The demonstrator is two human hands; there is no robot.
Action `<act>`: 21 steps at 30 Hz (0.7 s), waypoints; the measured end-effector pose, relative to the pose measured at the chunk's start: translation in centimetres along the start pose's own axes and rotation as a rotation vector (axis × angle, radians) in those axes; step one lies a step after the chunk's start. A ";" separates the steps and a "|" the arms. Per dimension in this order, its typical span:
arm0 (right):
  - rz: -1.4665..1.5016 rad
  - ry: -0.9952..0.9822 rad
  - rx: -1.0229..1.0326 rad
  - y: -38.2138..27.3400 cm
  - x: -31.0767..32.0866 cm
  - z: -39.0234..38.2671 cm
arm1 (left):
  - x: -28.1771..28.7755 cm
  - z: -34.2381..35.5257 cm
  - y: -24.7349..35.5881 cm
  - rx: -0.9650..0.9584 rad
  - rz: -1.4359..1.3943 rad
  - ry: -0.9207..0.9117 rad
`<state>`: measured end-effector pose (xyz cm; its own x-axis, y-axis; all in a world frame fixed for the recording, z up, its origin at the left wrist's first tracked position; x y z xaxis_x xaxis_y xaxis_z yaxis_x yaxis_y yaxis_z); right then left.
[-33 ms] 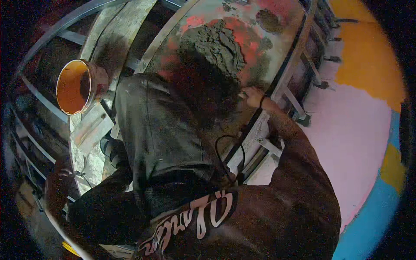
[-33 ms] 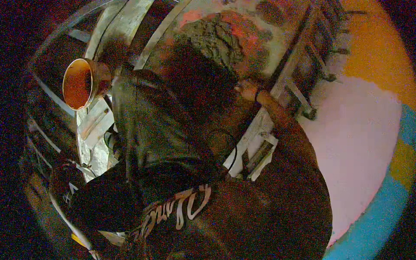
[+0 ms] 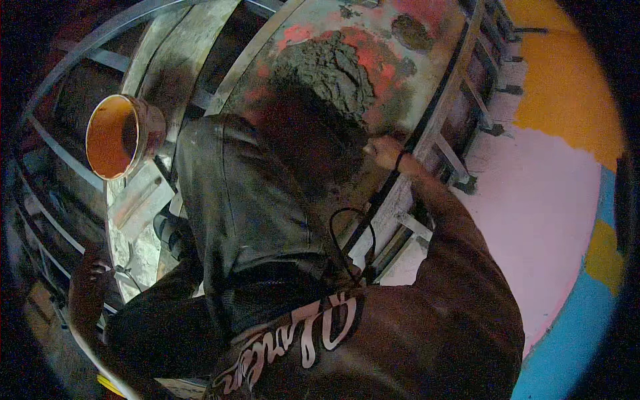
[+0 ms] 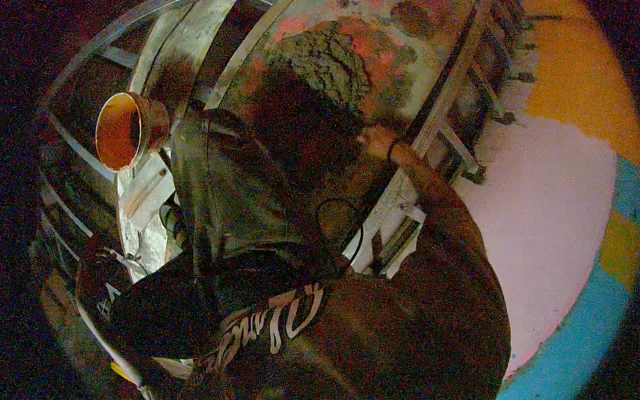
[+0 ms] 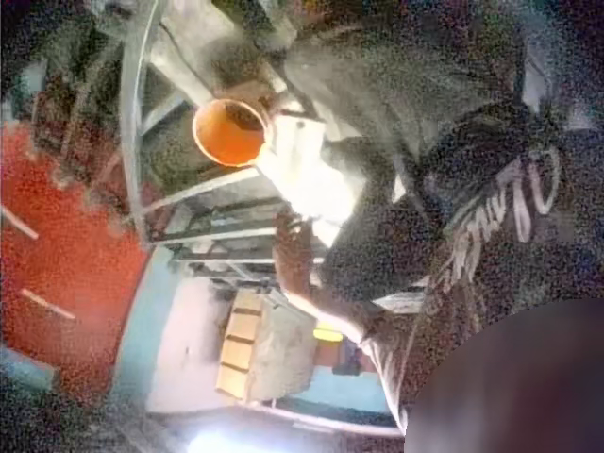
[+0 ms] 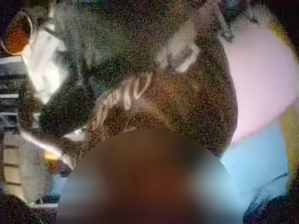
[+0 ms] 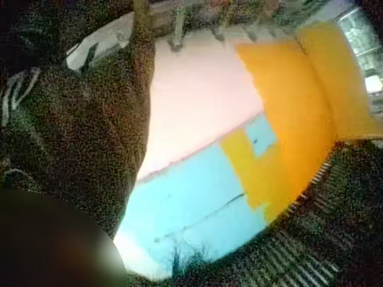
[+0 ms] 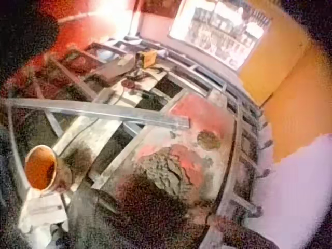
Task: Applying and smoothing mortar onto a surface using a trowel.
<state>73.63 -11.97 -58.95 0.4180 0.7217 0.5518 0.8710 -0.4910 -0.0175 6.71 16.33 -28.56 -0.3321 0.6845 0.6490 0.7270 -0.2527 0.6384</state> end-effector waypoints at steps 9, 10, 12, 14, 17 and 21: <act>0.144 -0.119 -0.047 -8.9 -9.0 2.5 | 0.2 -0.2 -1.5 0.374 -0.335 0.025; 0.154 -0.134 -0.058 -7.5 -7.9 3.6 | 0.1 -0.3 -1.2 0.351 -0.290 0.021; 0.133 -0.070 -0.068 -4.8 -5.4 4.1 | 0.2 0.2 -0.6 0.309 -0.193 -0.060; 0.131 0.046 -0.049 -2.7 -2.2 3.5 | 0.2 0.6 0.2 0.285 -0.140 -0.078; 0.167 0.192 0.039 -1.5 1.1 1.1 | 0.0 0.5 1.4 0.367 -0.031 -0.092; 0.060 0.159 -0.024 -6.6 -3.0 -0.4 | 0.0 0.0 2.4 0.353 0.013 0.002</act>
Point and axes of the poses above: each hand's wrist, its own z-axis towards the middle knuckle, its own x-axis out of the back of the hand, y = z × x, the point moved 3 cm from there along z, towards the middle knuckle, and after that the axes turned 13 degrees about -x, right-handed, at the moved point
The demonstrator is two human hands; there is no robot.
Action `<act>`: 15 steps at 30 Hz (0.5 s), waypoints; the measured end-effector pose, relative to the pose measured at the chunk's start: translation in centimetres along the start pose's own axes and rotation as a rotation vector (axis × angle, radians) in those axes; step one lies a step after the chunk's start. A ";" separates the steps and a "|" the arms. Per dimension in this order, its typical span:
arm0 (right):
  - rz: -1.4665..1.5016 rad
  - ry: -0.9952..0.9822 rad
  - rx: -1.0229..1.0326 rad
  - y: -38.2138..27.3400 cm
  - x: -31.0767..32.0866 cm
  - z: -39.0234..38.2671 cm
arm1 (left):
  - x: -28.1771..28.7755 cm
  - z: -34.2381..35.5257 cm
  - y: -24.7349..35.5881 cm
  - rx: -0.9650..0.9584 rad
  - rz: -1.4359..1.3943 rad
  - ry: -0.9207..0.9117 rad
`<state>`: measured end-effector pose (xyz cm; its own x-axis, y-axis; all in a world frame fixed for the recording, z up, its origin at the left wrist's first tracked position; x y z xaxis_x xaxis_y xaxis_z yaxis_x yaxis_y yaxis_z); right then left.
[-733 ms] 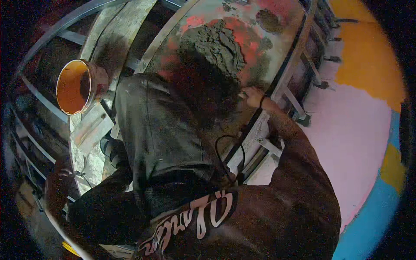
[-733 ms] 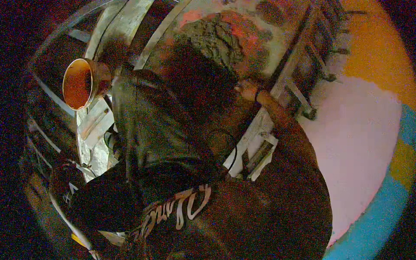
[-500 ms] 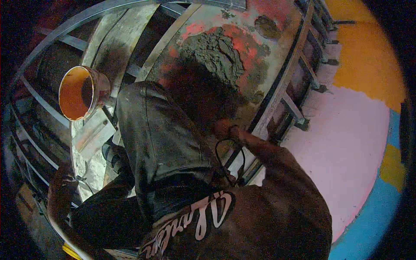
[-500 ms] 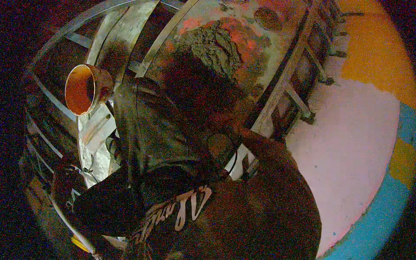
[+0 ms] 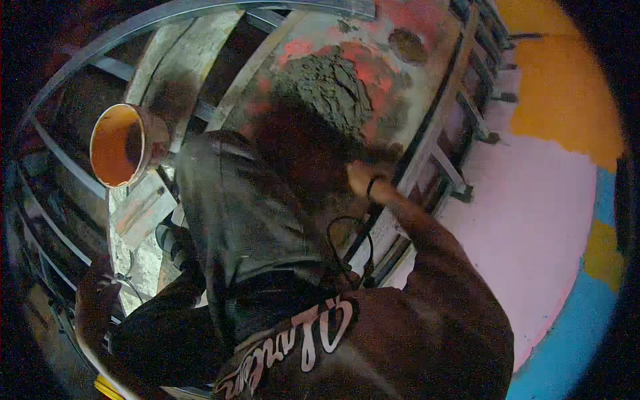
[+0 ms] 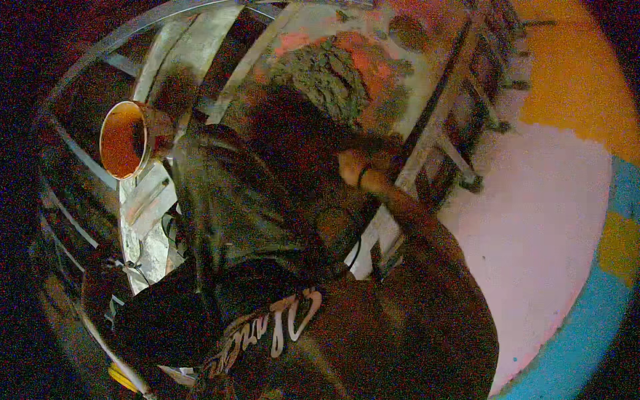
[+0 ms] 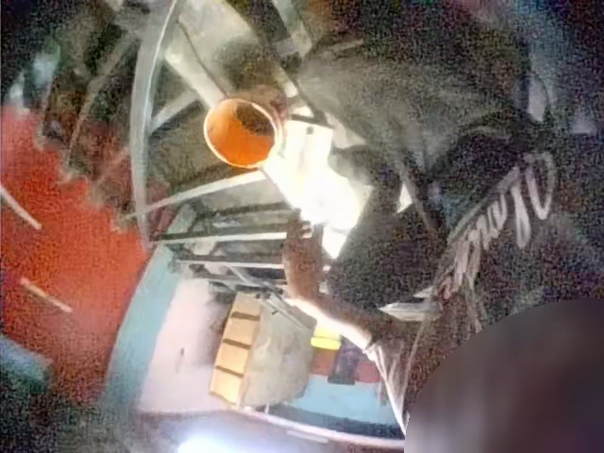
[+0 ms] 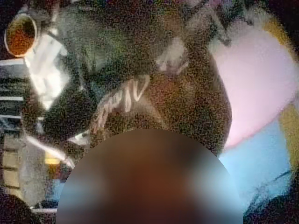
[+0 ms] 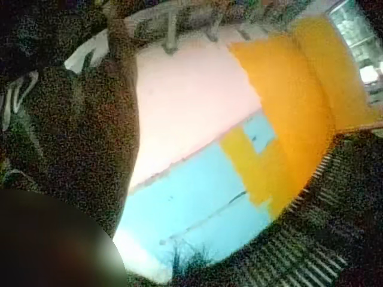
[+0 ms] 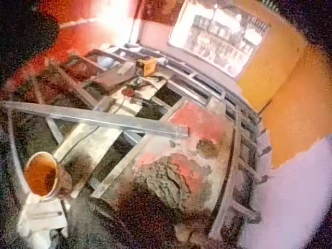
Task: Applying and smoothing mortar onto a surface using a trowel.
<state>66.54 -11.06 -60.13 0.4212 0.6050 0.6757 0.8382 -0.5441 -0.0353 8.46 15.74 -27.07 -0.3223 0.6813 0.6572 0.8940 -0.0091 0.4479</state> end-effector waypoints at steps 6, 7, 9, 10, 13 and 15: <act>0.162 -0.249 -0.073 -4.3 -6.3 4.7 | -0.5 0.7 -1.7 -0.204 0.195 -0.125; 0.192 -0.287 -0.134 -2.7 -5.2 5.8 | -0.5 0.6 -2.0 -0.141 0.138 -0.113; 0.242 -0.250 -0.210 1.0 -2.1 6.7 | -0.3 0.1 -1.8 -0.144 0.202 -0.069; 0.253 -0.171 -0.195 2.5 -0.3 6.6 | -0.3 0.4 -1.2 -0.204 0.234 -0.074; 0.227 0.308 0.085 3.7 4.2 3.7 | -0.4 -0.1 0.5 -0.186 0.246 -0.077; 0.179 0.301 0.032 2.6 4.9 1.1 | -0.5 -0.3 1.7 -0.196 0.236 -0.070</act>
Point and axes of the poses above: each hand's wrist, its own z-axis towards the middle knuckle, its own x-axis out of the back of the hand, y = z × x, the point moved 3 cm from there along z, towards the middle knuckle, and after that the axes turned 13 degrees about -x, right-handed, at the moved point
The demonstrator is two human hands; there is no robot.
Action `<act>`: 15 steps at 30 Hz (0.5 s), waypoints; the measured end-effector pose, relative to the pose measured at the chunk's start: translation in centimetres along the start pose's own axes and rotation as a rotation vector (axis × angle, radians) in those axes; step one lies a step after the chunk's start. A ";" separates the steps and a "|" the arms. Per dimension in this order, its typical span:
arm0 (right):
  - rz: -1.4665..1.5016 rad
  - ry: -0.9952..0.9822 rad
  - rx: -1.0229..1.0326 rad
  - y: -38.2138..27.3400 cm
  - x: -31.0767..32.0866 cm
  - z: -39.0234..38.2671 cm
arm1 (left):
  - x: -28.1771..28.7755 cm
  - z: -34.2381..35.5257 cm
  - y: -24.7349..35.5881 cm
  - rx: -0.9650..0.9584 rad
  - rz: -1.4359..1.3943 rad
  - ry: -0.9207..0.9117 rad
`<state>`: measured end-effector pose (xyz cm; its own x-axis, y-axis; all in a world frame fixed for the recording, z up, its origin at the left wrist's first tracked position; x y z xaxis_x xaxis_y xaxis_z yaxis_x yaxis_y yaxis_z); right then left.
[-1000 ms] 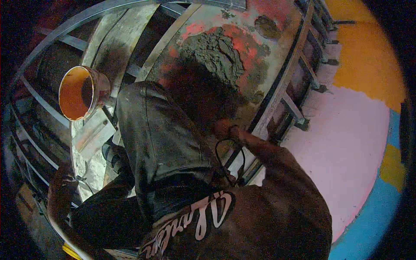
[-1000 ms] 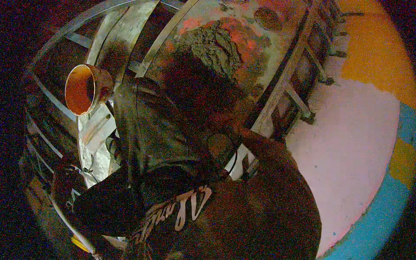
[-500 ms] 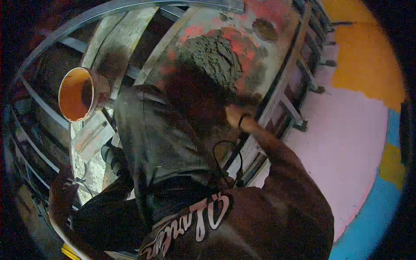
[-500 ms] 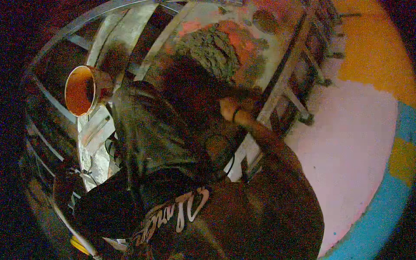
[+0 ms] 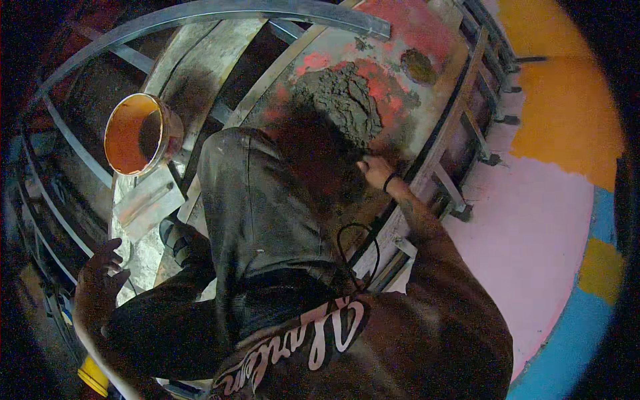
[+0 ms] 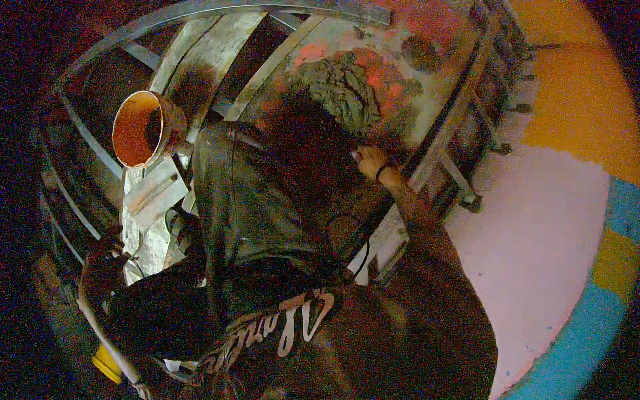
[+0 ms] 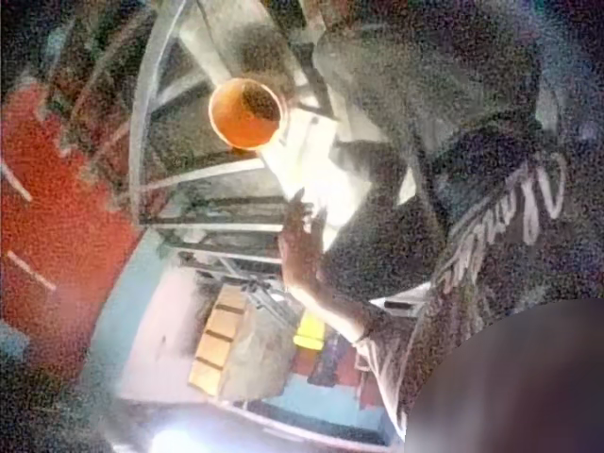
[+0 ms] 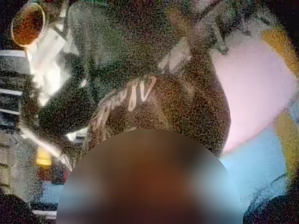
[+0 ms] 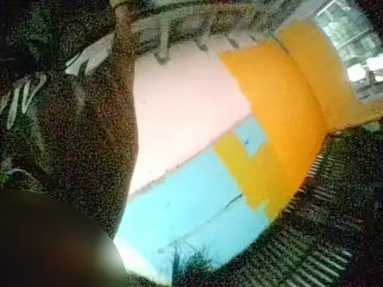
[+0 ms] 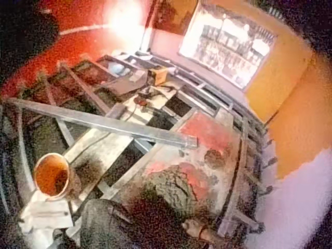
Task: Applying and smoothing mortar onto a surface using a trowel.
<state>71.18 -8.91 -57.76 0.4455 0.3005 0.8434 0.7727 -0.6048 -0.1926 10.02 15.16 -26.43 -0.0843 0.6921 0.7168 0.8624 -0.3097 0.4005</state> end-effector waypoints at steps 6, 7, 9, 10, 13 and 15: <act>0.802 -0.169 -0.388 -4.5 5.3 -4.1 | 0.6 0.3 0.6 -0.036 -0.043 0.045; 0.667 -0.120 -0.383 -4.8 6.3 -3.6 | 0.6 0.7 0.3 -0.020 -0.094 0.032; 0.455 0.013 -0.200 -5.4 7.1 -1.4 | 0.5 1.5 -0.2 -0.035 -0.157 -0.024; 0.371 0.005 -0.198 -5.4 6.4 -0.3 | 0.5 1.8 -0.5 -0.020 -0.138 -0.030; 0.105 -0.009 -0.133 -5.8 0.8 2.0 | 0.7 3.0 -0.8 -0.050 -0.158 -0.046; -0.013 -0.091 -0.140 -5.8 -3.6 1.0 | 0.9 3.3 -0.6 -0.096 -0.128 -0.033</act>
Point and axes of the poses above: each hand's wrist, its own z-axis towards the middle knuckle, its own x-axis out of the back of the hand, y = z × x, the point moved 3 cm from there along z, towards the middle knuckle, and after that the axes turned 13 degrees about -x, right-handed, at the moved point
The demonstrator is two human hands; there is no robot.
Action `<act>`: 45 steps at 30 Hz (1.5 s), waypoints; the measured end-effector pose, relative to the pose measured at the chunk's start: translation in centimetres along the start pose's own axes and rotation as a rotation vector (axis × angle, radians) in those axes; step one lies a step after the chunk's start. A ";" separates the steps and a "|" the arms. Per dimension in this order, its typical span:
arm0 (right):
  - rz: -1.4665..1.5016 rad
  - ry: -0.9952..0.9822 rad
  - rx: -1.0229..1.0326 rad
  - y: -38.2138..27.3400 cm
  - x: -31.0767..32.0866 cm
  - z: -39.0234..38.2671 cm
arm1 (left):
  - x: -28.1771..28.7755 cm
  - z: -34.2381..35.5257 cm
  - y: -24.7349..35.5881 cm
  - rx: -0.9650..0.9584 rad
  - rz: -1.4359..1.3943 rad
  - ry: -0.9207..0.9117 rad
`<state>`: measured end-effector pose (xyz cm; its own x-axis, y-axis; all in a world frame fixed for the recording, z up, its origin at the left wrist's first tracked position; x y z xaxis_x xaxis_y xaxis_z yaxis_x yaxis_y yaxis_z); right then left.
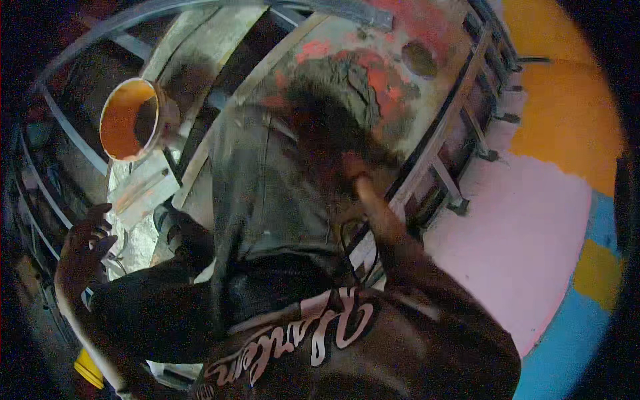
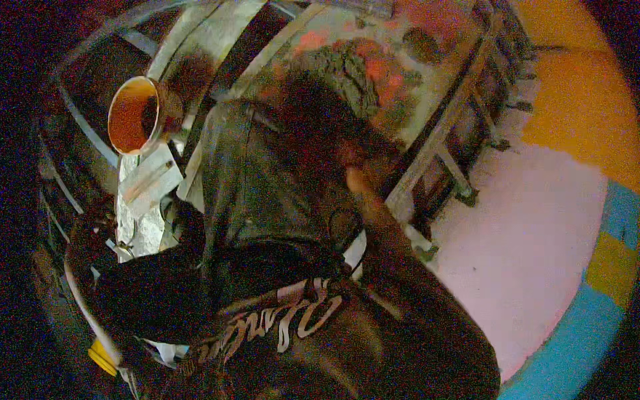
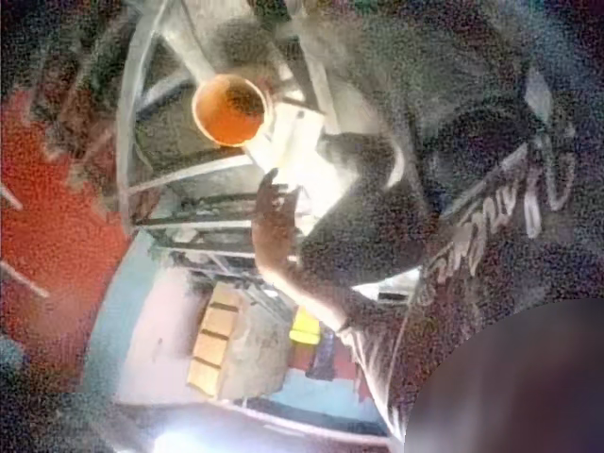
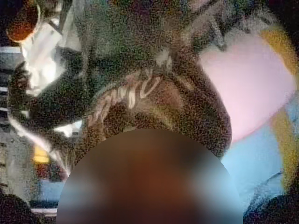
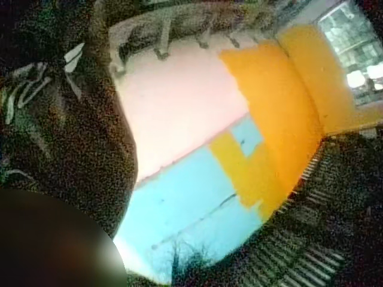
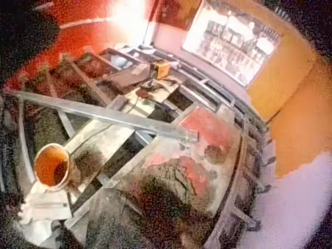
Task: Applying and smoothing mortar onto a surface using a trowel.
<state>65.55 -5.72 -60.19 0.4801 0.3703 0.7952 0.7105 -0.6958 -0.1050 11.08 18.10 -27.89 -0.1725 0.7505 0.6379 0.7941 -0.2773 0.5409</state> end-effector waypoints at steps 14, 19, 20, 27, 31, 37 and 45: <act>0.967 -0.663 -0.608 12.6 -4.8 -21.1 | -0.8 -3.2 0.1 0.199 0.101 0.030; 0.313 0.068 -0.104 12.2 -8.9 -8.9 | -0.3 -3.6 0.5 0.196 0.172 0.077; 0.385 0.081 -0.111 11.6 -9.0 -4.9 | -0.2 -3.5 0.7 0.129 0.175 0.102; 0.892 0.128 -0.145 6.4 -2.6 5.7 | -0.1 -1.9 0.7 0.077 -0.036 0.072; 1.095 0.186 -0.128 4.0 1.5 -2.9 | 0.0 -1.6 1.1 0.027 0.020 0.064; 0.814 0.344 -0.312 3.4 8.1 -9.3 | -0.2 -1.2 1.8 0.013 0.001 0.035; 0.369 0.583 -0.190 4.1 7.0 -8.7 | 0.1 -0.2 1.9 0.080 0.000 -0.009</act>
<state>67.38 -11.35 -49.82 0.2806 -0.2625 0.9232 0.4273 -0.8271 -0.3651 12.48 17.52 -26.65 -0.1679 0.7559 0.6328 0.8381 -0.2285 0.4954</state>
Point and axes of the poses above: each hand's wrist, its own z-axis towards the middle knuckle, its own x-axis out of the back of the hand, y = z × x, the point moved 3 cm from there along z, towards the middle knuckle, and after that the axes turned 13 degrees about -x, right-handed, at the moved point
